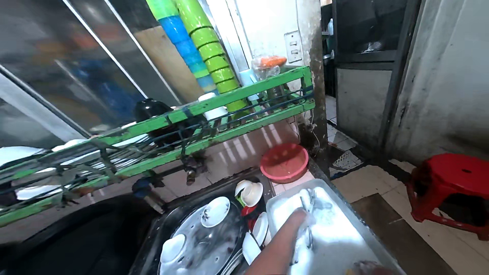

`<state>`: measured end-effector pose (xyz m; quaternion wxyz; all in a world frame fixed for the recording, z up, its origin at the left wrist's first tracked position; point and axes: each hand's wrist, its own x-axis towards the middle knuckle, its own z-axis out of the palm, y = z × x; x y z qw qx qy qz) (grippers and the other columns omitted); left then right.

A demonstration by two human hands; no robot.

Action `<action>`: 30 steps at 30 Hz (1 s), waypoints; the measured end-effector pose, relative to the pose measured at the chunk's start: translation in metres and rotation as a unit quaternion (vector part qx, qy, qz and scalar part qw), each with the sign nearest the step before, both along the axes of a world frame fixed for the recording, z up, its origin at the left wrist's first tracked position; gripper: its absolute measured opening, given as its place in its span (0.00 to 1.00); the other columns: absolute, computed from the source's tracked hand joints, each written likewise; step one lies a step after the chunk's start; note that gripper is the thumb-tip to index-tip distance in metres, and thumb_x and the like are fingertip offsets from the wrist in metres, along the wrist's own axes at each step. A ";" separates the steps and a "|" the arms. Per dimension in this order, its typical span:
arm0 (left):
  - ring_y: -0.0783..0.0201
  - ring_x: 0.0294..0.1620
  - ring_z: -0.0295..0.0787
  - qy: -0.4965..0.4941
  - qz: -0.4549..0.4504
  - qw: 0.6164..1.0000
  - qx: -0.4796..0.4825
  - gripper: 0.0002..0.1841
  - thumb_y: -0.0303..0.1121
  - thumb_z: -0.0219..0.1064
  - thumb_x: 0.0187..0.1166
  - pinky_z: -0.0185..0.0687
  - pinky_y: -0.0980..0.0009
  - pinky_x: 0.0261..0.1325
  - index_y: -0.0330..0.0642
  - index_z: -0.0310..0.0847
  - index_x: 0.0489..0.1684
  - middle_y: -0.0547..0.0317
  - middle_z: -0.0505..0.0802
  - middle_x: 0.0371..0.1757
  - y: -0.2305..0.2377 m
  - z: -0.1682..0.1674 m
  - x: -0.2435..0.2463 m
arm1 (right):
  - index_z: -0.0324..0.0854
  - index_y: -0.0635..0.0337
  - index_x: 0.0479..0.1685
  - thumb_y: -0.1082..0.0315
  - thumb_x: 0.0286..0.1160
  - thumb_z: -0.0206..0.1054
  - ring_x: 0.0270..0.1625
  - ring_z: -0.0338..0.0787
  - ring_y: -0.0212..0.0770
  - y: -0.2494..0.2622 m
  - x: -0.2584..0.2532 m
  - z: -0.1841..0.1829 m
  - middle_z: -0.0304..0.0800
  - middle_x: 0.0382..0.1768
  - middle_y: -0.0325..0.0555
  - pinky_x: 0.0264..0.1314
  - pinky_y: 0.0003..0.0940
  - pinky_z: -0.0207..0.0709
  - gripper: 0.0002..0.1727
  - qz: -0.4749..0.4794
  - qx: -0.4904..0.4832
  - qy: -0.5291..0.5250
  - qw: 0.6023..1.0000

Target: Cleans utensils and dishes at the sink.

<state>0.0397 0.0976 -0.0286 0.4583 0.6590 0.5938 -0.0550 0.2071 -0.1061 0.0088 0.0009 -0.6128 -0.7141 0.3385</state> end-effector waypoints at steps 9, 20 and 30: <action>0.61 0.41 0.90 -0.219 0.134 0.967 0.007 0.17 0.33 0.75 0.71 0.86 0.61 0.49 0.34 0.81 0.54 0.52 0.92 0.42 -0.024 0.028 -0.024 | 0.85 0.56 0.65 0.57 0.70 0.76 0.68 0.86 0.63 0.002 -0.001 0.007 0.88 0.64 0.58 0.66 0.71 0.77 0.24 -0.028 -0.009 -0.002 1.000; 0.65 0.54 0.90 -0.256 -0.009 0.966 0.029 0.26 0.34 0.79 0.69 0.85 0.65 0.62 0.36 0.80 0.66 0.53 0.92 0.54 -0.036 0.025 -0.019 | 0.81 0.62 0.71 0.61 0.72 0.76 0.75 0.81 0.67 0.004 0.002 -0.009 0.82 0.71 0.66 0.76 0.70 0.71 0.27 -0.037 0.044 0.064 0.996; 0.57 0.45 0.94 -0.508 0.170 0.843 -0.052 0.11 0.22 0.61 0.83 0.90 0.61 0.54 0.27 0.76 0.59 0.46 0.95 0.43 -0.027 0.053 -0.017 | 0.84 0.56 0.68 0.57 0.72 0.76 0.71 0.85 0.62 0.001 -0.004 -0.002 0.86 0.68 0.60 0.73 0.69 0.74 0.25 -0.071 0.022 0.039 0.996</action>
